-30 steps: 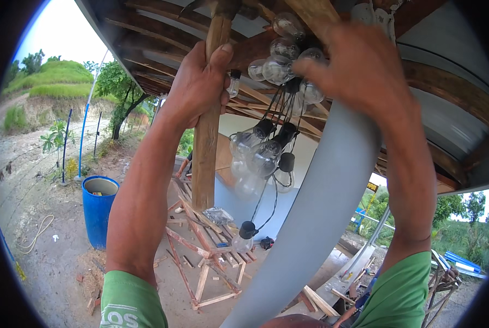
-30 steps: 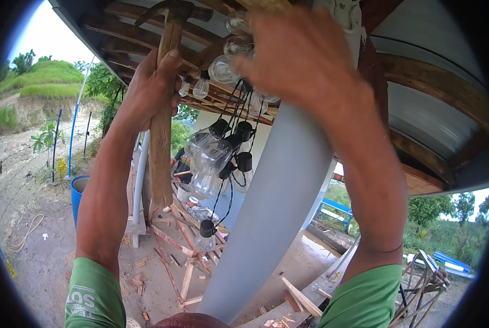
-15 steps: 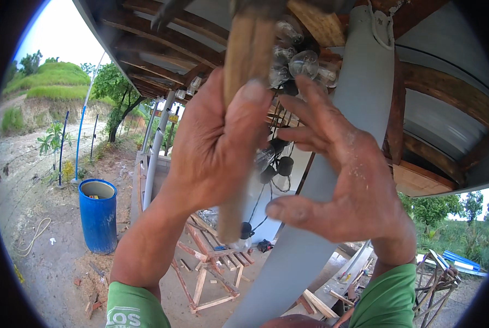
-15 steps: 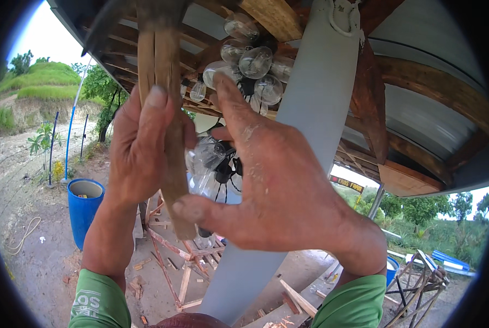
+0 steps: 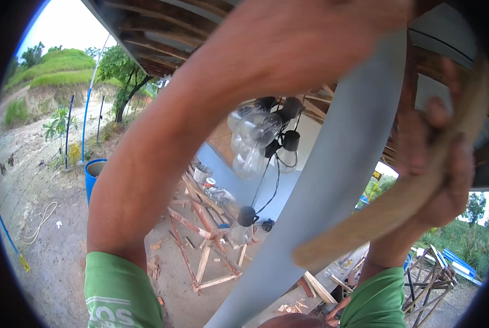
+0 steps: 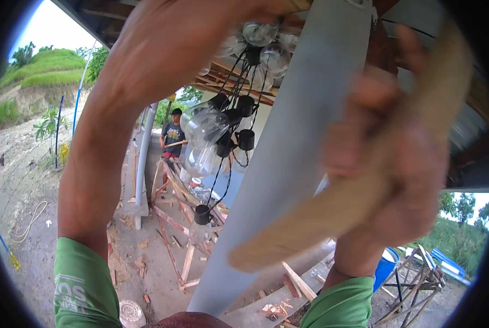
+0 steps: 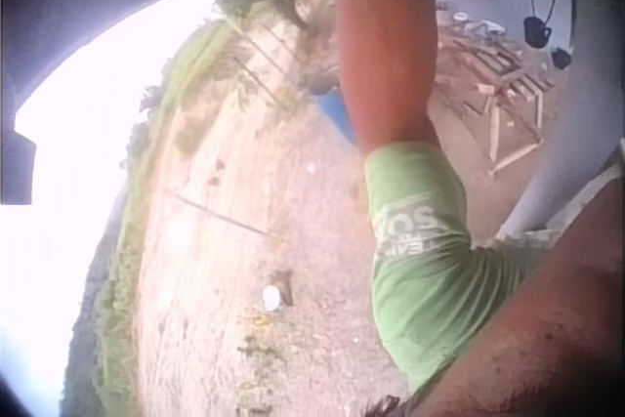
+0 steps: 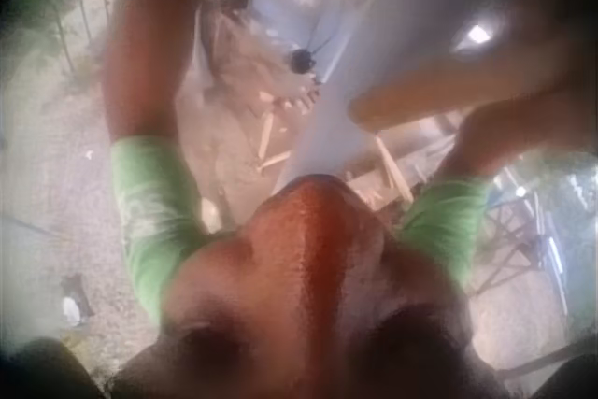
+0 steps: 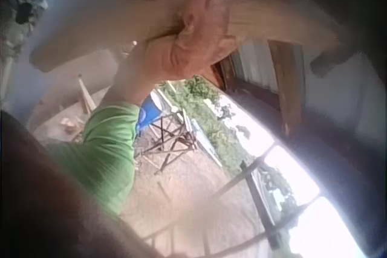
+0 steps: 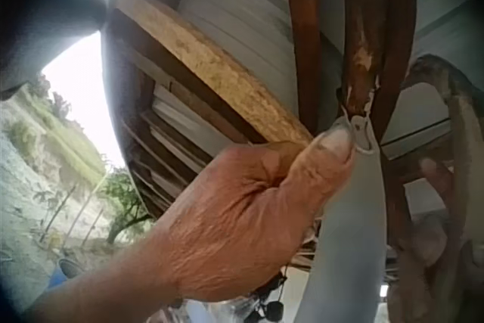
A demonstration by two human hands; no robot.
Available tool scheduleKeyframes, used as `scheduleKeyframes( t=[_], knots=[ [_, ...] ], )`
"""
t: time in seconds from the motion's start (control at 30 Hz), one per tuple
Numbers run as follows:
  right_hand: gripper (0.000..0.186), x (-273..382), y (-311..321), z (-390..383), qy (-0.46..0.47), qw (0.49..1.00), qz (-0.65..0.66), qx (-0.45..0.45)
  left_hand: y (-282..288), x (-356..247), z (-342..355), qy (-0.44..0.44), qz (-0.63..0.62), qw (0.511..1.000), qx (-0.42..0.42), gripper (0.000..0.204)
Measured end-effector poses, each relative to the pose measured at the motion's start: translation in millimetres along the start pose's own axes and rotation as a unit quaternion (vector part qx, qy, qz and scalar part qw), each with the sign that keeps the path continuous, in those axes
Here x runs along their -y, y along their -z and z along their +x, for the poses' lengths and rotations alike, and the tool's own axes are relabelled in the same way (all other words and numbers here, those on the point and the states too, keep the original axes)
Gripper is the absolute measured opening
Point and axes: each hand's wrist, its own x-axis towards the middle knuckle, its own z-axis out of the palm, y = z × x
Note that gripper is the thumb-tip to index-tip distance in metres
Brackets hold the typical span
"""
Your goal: The person saws a piece of wood, hammers a nail into a wooden frame, and attaches a light fixture assembly to the ceiling structure of an outdoor workshop.
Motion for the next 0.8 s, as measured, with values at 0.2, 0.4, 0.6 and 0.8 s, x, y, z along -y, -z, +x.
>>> scheduleKeyframes(
  t=[0.2,0.4,0.6,0.8],
  knots=[
    [0.061,32.9,93.3,-1.0,-0.022,0.992,-0.021,-0.123,-8.3,82.5,-12.0,-0.081,0.201,0.939,-0.268,0.044],
    [0.05,-20.1,131.2,-28.0,-0.119,0.961,-0.035,-0.249,-32.7,89.6,87.6,-0.155,0.352,0.907,-0.174,0.024],
    [0.042,-35.8,147.6,-60.5,-0.225,0.93,-0.027,-0.288,-36.8,118.9,116.1,0.032,0.481,0.87,-0.105,0.042],
    [0.047,-39.5,150.6,-79.9,-0.267,0.922,-0.057,-0.274,-16.7,164.1,175.0,-0.04,0.527,0.847,-0.047,0.044]
  ],
)
